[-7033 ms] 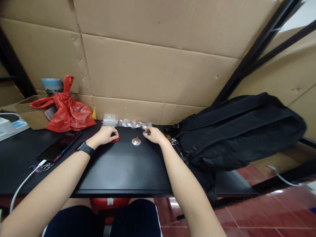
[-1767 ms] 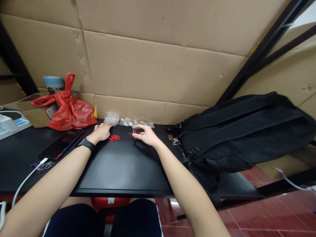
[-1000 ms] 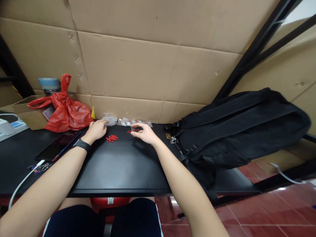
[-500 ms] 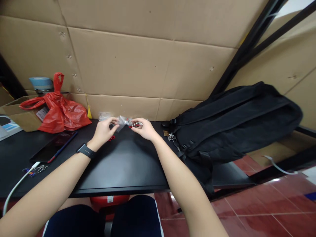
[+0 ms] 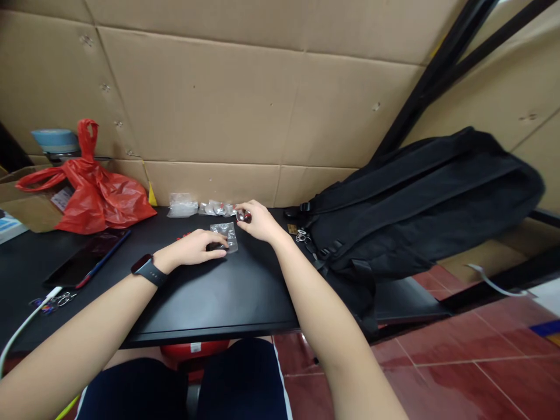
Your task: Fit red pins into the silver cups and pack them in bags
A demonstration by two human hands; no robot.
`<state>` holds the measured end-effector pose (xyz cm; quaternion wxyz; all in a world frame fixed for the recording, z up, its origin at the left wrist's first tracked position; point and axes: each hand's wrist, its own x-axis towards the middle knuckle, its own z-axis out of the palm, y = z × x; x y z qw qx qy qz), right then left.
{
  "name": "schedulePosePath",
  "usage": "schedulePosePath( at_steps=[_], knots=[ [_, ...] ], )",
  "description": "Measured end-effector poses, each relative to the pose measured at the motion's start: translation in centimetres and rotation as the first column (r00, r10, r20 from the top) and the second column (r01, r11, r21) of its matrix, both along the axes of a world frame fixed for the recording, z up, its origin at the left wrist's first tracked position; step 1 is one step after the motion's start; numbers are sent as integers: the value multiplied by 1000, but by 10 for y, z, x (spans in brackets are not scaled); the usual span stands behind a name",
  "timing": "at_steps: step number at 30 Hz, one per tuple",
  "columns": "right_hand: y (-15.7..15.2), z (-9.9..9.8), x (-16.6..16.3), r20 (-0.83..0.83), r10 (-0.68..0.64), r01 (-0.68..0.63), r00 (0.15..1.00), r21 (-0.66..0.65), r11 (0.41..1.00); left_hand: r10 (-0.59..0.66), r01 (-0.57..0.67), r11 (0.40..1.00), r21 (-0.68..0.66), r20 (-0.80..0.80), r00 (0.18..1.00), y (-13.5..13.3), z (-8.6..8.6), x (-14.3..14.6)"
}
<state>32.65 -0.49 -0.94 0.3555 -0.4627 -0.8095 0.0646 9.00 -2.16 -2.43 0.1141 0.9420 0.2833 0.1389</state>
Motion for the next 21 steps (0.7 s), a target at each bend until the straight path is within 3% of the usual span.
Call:
schedulePosePath(
  at_steps=[6, 9, 15, 21],
  knots=[
    [-19, 19, -2, 175, 113, -77, 978, -201, 977, 180, -173, 983, 56, -164, 970, -5, -7, 1],
    [-27, 24, -5, 297, 104, -17, 949, -280, 960, 232, -224, 973, 61, -194, 953, -8, -6, 2],
    [-24, 19, -11, 356, 51, 70, 933, -319, 945, 161, -160, 987, 24, -239, 958, -9, 0, 0],
    [-17, 11, -13, 266, 125, -42, 956, -298, 954, 134, -138, 990, 0, -240, 962, -9, -1, 1]
  ],
)
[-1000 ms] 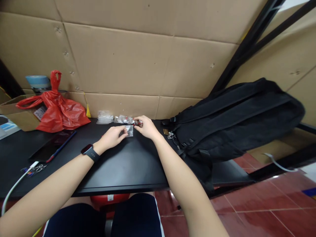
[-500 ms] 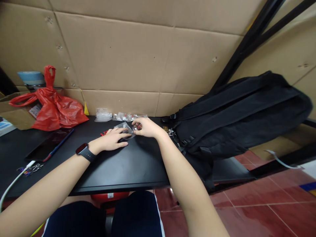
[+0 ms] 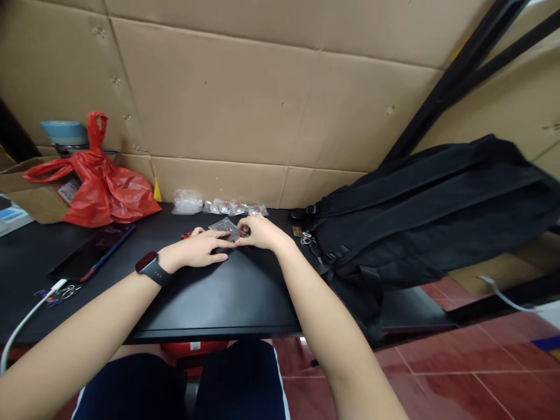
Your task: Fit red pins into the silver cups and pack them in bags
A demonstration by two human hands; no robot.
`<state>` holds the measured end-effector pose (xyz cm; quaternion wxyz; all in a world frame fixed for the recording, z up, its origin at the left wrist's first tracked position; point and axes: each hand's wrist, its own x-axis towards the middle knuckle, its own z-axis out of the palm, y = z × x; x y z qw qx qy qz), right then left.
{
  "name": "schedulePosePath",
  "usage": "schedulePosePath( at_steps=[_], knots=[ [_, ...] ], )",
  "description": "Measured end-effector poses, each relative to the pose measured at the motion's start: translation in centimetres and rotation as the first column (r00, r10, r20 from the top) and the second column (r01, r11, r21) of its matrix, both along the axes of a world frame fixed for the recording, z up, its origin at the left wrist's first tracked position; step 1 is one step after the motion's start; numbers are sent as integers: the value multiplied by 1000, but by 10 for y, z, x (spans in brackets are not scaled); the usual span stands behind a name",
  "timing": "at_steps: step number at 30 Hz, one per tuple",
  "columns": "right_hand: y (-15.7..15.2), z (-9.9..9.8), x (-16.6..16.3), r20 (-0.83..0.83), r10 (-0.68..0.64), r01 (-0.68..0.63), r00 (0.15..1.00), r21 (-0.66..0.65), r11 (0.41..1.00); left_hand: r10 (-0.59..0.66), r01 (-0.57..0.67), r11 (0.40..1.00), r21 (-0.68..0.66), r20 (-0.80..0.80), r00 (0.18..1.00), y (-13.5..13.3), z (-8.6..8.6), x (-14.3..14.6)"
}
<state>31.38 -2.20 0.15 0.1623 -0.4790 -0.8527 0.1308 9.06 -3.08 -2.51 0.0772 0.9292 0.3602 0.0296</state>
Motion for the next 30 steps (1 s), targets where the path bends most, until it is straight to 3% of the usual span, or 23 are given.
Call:
schedulePosePath(
  at_steps=[8, 11, 15, 24, 27, 30],
  knots=[
    [3, -4, 3, -199, 64, -105, 978, -202, 974, -36, 37, 999, -14, 19, 999, 3, -1, -2],
    [8, -10, 1, -146, 26, -40, 989, -94, 995, -50, 50, 999, -17, 18, 999, 3, 1, -2],
    [13, -17, -5, -37, -145, 149, 989, 109, 983, -68, 68, 998, 4, 37, 997, 3, 0, -3],
    [11, -23, -27, 67, -380, 356, 923, 229, 906, -49, 47, 999, 25, 51, 998, 4, -1, -5],
    [17, -28, -27, 51, -345, 320, 937, 270, 908, -27, 27, 1000, 11, 26, 999, 2, 3, -5],
    [22, -32, -21, 22, -115, 107, 993, 238, 965, -41, 41, 999, -5, 38, 998, 1, 5, -6]
  ],
)
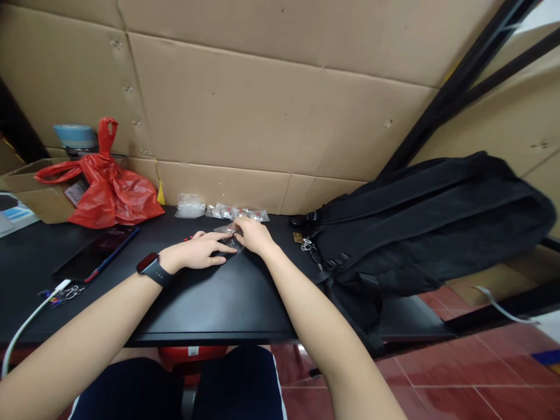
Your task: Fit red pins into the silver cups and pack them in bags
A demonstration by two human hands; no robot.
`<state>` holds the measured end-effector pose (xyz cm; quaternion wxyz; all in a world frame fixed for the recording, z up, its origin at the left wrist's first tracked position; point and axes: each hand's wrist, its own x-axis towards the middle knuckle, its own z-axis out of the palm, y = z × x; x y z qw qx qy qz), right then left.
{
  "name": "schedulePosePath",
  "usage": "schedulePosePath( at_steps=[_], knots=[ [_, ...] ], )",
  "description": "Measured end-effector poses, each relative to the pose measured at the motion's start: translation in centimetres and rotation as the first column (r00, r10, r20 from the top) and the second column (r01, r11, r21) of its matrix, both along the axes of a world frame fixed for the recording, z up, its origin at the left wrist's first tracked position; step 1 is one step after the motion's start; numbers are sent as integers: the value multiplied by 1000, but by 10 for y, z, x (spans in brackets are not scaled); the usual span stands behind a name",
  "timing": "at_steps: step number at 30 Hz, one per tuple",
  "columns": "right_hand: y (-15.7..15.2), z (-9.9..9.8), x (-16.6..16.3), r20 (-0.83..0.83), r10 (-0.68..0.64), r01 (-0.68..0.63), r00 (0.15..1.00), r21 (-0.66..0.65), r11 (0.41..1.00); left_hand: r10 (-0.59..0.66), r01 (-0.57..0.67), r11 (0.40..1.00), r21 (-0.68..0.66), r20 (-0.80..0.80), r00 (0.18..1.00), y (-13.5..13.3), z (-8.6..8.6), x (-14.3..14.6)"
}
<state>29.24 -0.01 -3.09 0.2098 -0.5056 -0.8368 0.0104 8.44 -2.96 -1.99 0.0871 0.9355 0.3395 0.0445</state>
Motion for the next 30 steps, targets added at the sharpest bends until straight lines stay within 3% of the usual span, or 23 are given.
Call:
schedulePosePath(
  at_steps=[2, 4, 10, 16, 19, 24, 28, 30],
  knots=[
    [1, 0, 6, -33, 175, -176, 984, -51, 983, 2, -1, 1000, -10, 18, 1000, 0, 1, -1],
    [0, 3, 12, -61, 267, -272, 962, -98, 957, 40, -40, 999, 2, 49, 998, 1, 1, -3],
    [-6, 11, 26, -75, 319, -328, 945, -244, 913, 191, -200, 972, 121, 80, 978, 4, -1, -4],
    [-1, 4, 19, -73, 225, -234, 972, -171, 957, 264, -294, 935, 201, 163, 951, 10, -6, 1],
    [2, 2, 14, -103, 184, -195, 977, -109, 975, 336, -374, 916, 145, 231, 913, 14, -7, 2],
    [3, 2, 11, -168, 141, -172, 976, -185, 968, 462, -487, 873, 17, 294, 837, 17, -7, 4],
    [1, 0, 8, -103, -8, -6, 995, -135, 991, 451, -505, 851, 141, 297, 842, 15, -9, 7],
    [-1, 1, 7, -102, 5, -11, 995, -55, 998, 439, -503, 844, 188, 298, 848, 15, -9, 7]
  ],
)
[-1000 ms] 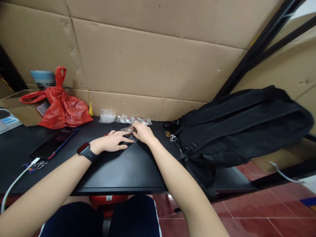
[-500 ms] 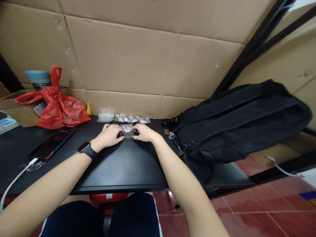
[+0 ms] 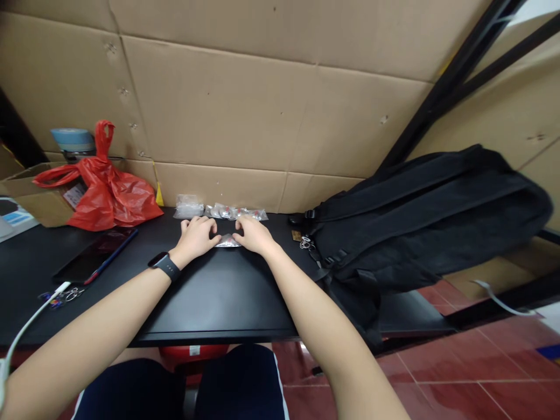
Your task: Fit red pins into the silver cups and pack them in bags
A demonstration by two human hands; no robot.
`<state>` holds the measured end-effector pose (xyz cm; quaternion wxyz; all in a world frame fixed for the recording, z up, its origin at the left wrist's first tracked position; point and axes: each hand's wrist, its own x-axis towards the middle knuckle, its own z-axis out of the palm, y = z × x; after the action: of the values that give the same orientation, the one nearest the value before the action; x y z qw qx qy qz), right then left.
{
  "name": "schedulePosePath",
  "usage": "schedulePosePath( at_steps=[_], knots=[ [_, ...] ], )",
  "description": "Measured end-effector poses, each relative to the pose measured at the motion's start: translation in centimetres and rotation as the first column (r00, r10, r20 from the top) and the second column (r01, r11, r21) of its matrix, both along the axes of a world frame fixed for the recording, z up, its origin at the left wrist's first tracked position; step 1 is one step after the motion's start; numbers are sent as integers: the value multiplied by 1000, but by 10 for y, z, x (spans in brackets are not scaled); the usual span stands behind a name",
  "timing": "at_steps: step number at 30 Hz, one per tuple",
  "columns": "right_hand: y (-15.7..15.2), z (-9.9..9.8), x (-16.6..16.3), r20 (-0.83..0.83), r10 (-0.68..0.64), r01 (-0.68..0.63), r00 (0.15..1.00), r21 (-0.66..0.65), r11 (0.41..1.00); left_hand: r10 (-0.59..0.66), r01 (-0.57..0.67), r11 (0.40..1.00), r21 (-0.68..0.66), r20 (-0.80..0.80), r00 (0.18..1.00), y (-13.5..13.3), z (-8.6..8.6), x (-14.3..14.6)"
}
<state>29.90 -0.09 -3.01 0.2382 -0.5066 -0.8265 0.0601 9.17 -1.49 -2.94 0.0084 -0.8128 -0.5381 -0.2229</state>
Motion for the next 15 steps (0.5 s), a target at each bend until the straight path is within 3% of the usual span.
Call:
schedulePosePath(
  at_steps=[2, 6, 10, 15],
  knots=[
    [-3, 2, 0, -2, 108, -108, 994, 24, 994, -37, 38, 999, 15, -6, 999, -1, 1, 0],
    [-9, 6, 1, 48, 276, -270, 960, -103, 957, -184, 186, 980, -73, 35, 982, -6, 7, -2],
    [-11, 8, 4, 48, 233, -222, 971, -173, 960, -265, 267, 957, -115, 29, 964, -10, 8, -2],
    [-7, 8, 11, -141, 211, -240, 967, -236, 942, -197, 205, 974, -97, 83, 977, -6, 2, -3]
  ],
)
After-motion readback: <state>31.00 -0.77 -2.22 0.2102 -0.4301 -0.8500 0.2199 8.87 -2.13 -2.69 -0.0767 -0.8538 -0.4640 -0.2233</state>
